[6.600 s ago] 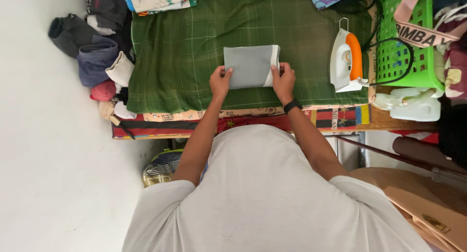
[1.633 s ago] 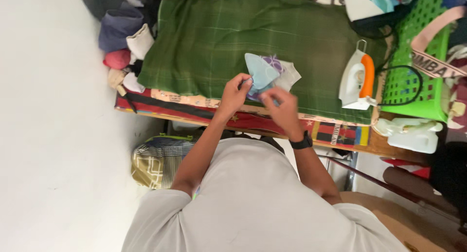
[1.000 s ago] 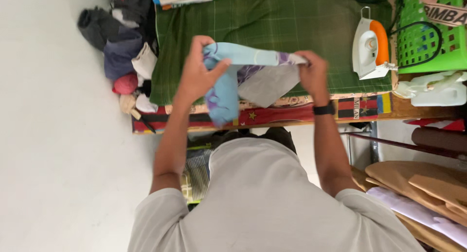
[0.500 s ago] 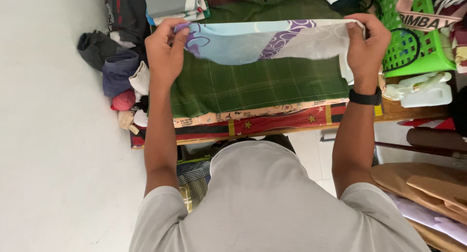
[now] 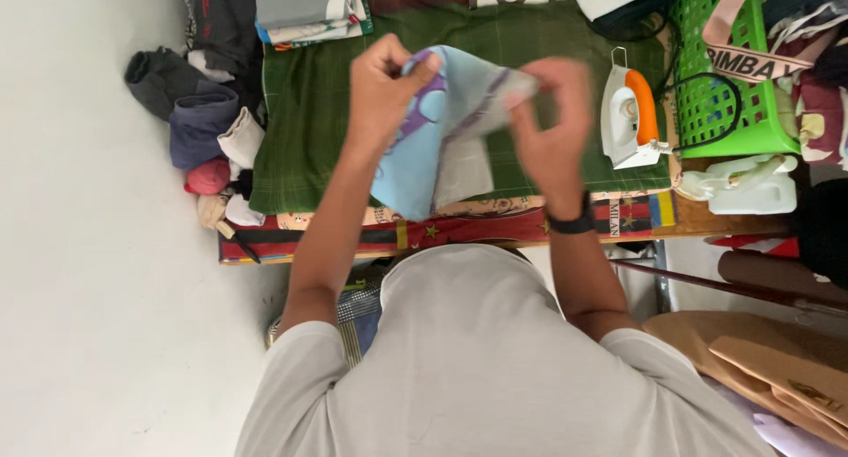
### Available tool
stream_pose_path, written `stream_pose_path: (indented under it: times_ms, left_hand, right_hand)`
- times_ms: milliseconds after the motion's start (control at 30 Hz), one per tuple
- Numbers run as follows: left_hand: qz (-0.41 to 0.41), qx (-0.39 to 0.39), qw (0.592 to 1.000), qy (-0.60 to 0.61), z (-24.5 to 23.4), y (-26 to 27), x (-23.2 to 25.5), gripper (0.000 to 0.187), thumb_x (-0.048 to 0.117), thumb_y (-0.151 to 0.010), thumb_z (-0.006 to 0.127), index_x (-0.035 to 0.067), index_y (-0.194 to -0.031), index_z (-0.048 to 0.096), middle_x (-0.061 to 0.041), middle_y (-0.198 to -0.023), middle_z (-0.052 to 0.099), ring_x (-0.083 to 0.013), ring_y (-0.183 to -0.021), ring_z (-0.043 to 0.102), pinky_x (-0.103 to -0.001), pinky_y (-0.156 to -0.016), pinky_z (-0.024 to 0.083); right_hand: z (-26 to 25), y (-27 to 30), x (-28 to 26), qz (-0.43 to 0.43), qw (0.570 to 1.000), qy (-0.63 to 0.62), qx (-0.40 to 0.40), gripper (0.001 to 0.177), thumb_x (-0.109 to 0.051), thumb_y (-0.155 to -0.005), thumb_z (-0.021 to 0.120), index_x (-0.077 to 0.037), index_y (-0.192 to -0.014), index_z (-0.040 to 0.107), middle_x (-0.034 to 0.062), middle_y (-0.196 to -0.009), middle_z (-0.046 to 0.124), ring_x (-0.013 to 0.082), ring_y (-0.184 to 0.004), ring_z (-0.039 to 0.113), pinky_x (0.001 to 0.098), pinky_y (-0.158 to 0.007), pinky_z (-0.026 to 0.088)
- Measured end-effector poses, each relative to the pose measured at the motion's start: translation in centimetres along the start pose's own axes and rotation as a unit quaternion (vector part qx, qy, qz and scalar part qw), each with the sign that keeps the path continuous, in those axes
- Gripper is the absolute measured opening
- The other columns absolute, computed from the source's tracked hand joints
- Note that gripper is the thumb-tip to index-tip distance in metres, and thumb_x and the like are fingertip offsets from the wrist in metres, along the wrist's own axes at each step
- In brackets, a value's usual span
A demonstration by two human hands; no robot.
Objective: The person irons two pieces of fabric on a green mat-covered table. They smooth and fold each piece, then iron it again before stacking them. The person uses an electric iron and handles the fabric by hand throughout the process.
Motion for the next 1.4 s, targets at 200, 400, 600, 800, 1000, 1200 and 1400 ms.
stream_pose_path:
  times_ms: [200, 400, 600, 800, 1000, 1200, 1400]
  left_hand:
    - [-0.018, -0.067, 0.997, 0.042, 4.8, 0.7, 0.3, 0.026, 0.015, -0.095, 0.082, 0.005, -0.085, 0.061, 0.005, -0.078, 0.06, -0.0018, -0.073, 0.05, -0.022, -0.063, 0.041]
    - [-0.065, -0.105, 0.992, 0.01, 6.2, 1.3, 3.0, 0.023, 0.019, -0.099, 0.073, -0.001, -0.109, 0.077, 0.003, -0.085, 0.072, -0.0038, -0.078, 0.061, -0.022, -0.069, 0.052]
    - [-0.01, -0.11, 0.993, -0.049, 7.1, 1.2, 4.6, 0.021, 0.016, -0.1, 0.071, -0.002, -0.109, 0.076, 0.001, -0.089, 0.068, -0.0052, -0.079, 0.061, -0.023, -0.07, 0.051]
    - [-0.032, -0.078, 0.996, -0.004, 7.8, 0.7, 3.5, 0.018, 0.016, -0.107, 0.062, 0.0, -0.105, 0.068, 0.004, -0.085, 0.064, -0.0033, -0.076, 0.056, -0.023, -0.067, 0.048]
    - [-0.035, -0.055, 0.997, -0.045, 7.6, 0.7, 1.7, 0.024, 0.021, -0.112, 0.058, 0.002, -0.098, 0.064, 0.007, -0.081, 0.053, -0.0025, -0.074, 0.045, -0.022, -0.065, 0.04]
    - [-0.006, -0.106, 0.985, -0.136, 8.5, 0.5, 4.9, 0.024, 0.023, -0.102, 0.071, 0.002, -0.093, 0.062, 0.006, -0.079, 0.055, -0.0039, -0.073, 0.048, -0.024, -0.064, 0.042]
    - [0.168, -0.168, 0.874, -0.425, 6.5, -0.1, 8.8, 0.028, 0.015, -0.084, 0.087, 0.007, -0.101, 0.066, -0.007, -0.095, 0.062, -0.0251, -0.08, 0.067, -0.037, -0.069, 0.053]
  right_hand:
    - [2.8, 0.3, -2.2, 0.124, 0.943, -0.279, -0.135, 0.041, -0.006, -0.094, 0.08, -0.003, -0.124, 0.053, 0.005, -0.113, 0.063, 0.0128, -0.109, 0.065, 0.0294, -0.089, 0.057]
    - [1.6, -0.7, -1.2, 0.113, 0.945, -0.28, -0.126, 0.048, -0.007, -0.096, 0.081, -0.002, -0.132, 0.049, 0.0066, -0.123, 0.062, 0.0159, -0.112, 0.065, 0.031, -0.094, 0.059]
    - [-0.3, -2.2, -0.6, 0.041, 0.98, -0.16, -0.114, 0.015, -0.001, -0.099, 0.076, 0.002, -0.111, 0.069, 0.0085, -0.102, 0.073, 0.0137, -0.092, 0.071, 0.0285, -0.084, 0.058]
    - [-1.4, -2.5, 1.0, 0.066, 0.973, -0.197, -0.097, 0.012, -0.004, -0.106, 0.068, 0.004, -0.113, 0.072, 0.0058, -0.099, 0.072, 0.0098, -0.088, 0.064, 0.0239, -0.078, 0.051]
    - [-1.2, -2.3, 4.6, 0.189, 0.924, -0.327, -0.056, 0.014, -0.011, -0.112, 0.059, 0.001, -0.108, 0.065, -0.0047, -0.093, 0.06, 0.0043, -0.087, 0.052, 0.0211, -0.079, 0.045]
    - [-2.6, -3.3, 2.6, 0.048, 0.973, -0.201, -0.106, 0.031, 0.002, -0.09, 0.075, 0.001, -0.111, 0.054, 0.0018, -0.1, 0.055, 0.0137, -0.093, 0.054, 0.0268, -0.08, 0.046]
    - [-5.4, -4.8, 3.1, -0.044, 0.996, 0.016, -0.07, 0.032, 0.016, -0.083, 0.066, -0.003, -0.109, 0.069, 0.015, -0.105, 0.061, 0.0338, -0.095, 0.065, 0.0368, -0.081, 0.052]
Point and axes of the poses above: each hand's wrist, its own y-axis away from the middle knuckle, its own z-axis out of the palm, x = y × z, the point moved 3 cm from there along -y, towards the middle knuckle
